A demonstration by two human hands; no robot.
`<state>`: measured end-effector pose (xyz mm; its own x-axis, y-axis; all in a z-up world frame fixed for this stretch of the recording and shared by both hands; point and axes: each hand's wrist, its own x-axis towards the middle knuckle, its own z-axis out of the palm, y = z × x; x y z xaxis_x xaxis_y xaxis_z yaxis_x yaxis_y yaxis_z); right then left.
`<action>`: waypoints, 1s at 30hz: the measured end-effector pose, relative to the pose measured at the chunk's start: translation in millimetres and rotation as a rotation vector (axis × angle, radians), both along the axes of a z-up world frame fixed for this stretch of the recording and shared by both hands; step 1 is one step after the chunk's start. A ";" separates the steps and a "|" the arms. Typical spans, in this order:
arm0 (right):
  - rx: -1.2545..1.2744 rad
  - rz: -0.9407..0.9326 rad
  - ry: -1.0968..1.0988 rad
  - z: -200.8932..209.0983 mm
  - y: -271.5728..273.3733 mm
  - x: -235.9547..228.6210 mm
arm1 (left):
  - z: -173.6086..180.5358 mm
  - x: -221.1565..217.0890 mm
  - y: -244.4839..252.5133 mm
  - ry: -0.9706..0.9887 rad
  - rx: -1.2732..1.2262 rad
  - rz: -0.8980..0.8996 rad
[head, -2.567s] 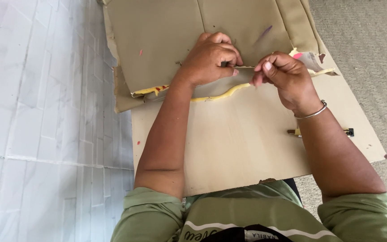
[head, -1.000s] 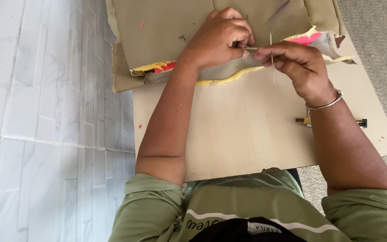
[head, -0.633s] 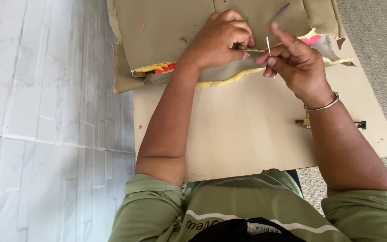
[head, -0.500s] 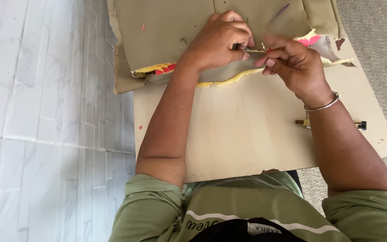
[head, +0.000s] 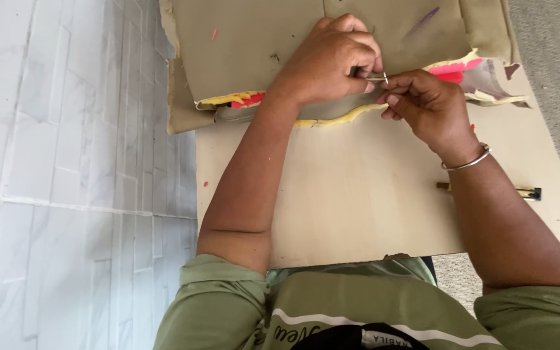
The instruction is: Dismantling a padded cushion by tearing the outer fabric and cutting the inner foam with a utility knife
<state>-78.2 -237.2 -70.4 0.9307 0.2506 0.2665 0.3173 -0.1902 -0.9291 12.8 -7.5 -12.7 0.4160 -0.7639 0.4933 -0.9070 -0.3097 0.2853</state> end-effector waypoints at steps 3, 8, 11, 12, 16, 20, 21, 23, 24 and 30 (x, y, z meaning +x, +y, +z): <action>-0.030 -0.005 -0.046 4.7 2.4 -3.0 | 7.7 -5.0 1.4 0.039 0.003 0.017; 0.002 -0.006 0.005 15.8 6.5 -8.5 | 7.0 -4.5 1.2 0.057 0.004 0.014; 0.017 0.064 0.056 9.5 2.8 -7.0 | 3.2 -1.5 0.7 0.007 -0.002 0.005; 0.024 0.136 0.074 5.7 0.0 -5.0 | 2.0 0.3 0.2 -0.042 -0.011 -0.002; 0.047 0.233 0.164 18.6 6.0 -15.2 | 3.5 -5.7 1.7 0.002 0.008 0.019; 0.144 0.309 0.204 17.4 7.0 -12.8 | 4.9 -5.4 1.7 0.039 0.032 0.038; 0.156 0.318 0.216 17.5 6.7 -12.7 | 3.7 -4.5 1.3 0.030 0.034 0.038; 0.146 0.336 0.222 14.7 4.1 -9.8 | -0.8 -0.9 1.2 -0.001 0.015 0.028; 0.137 0.354 0.232 12.8 2.6 -8.7 | -3.5 0.9 0.9 -0.028 -0.005 0.016; -0.321 0.686 0.453 16.0 0.8 -12.3 | 0.7 -2.5 2.7 0.021 0.002 0.005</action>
<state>-90.5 -236.4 -54.4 0.5469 0.7922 -0.2708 0.0712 -0.3663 -0.9278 10.3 -4.9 -12.0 0.4303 -0.7625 0.4832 -0.8992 -0.3150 0.3037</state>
